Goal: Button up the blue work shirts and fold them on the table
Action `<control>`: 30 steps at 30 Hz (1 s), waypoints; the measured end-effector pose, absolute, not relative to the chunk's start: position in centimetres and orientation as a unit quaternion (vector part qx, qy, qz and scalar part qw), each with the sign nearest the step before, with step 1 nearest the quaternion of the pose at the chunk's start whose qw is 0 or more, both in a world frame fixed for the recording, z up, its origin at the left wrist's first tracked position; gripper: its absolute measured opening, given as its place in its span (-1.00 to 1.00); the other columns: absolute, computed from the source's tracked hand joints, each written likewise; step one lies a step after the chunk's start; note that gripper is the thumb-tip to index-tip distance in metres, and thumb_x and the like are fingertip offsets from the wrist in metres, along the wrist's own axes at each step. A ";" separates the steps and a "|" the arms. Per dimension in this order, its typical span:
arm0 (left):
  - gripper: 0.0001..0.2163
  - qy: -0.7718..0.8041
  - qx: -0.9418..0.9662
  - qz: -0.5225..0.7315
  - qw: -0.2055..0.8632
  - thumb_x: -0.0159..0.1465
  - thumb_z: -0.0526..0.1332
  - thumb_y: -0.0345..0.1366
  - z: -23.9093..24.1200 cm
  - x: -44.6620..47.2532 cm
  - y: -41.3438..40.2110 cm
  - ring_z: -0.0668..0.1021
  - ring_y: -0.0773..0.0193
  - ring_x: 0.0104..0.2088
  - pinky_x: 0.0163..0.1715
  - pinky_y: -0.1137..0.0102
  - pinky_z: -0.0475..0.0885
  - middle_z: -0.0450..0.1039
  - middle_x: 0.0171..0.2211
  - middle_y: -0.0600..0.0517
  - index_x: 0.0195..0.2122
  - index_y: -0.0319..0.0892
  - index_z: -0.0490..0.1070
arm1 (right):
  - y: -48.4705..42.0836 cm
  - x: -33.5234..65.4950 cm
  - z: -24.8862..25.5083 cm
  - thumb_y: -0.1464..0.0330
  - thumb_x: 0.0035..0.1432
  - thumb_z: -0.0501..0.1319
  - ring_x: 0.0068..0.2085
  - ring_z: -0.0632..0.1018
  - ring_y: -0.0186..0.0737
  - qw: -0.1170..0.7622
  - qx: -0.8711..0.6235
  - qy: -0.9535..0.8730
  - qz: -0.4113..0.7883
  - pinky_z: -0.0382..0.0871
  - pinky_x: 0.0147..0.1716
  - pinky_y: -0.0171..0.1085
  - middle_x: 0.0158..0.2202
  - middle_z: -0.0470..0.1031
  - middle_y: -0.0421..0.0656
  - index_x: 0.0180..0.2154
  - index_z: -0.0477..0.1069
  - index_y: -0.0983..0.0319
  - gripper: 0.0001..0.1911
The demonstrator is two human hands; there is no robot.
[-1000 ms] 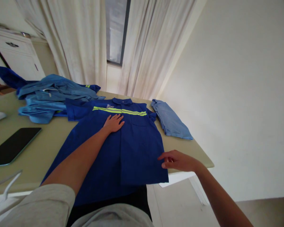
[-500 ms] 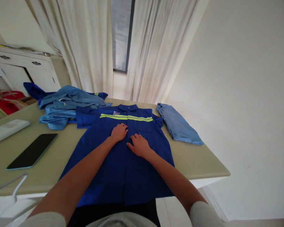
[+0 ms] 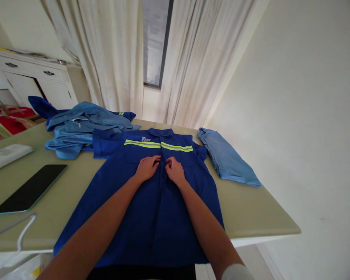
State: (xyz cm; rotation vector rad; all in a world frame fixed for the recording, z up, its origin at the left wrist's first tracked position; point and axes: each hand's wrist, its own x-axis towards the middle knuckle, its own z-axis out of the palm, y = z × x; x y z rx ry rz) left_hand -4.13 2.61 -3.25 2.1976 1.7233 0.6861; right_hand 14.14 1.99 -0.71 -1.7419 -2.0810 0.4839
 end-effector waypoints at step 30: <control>-0.73 0.702 0.655 0.252 0.120 0.43 0.11 -0.14 -2.1 -1.1 2.7 0.57 -0.01 0.07 0.14 0.13 0.35 0.65 -0.03 -0.02 -0.11 -0.02 0.61 | 2.4 13.6 -1.4 0.30 0.47 0.13 -0.12 0.56 -0.26 0.196 -0.522 -0.830 -0.003 0.40 -0.23 -0.36 0.00 0.52 -0.13 -0.11 0.54 0.15 -0.80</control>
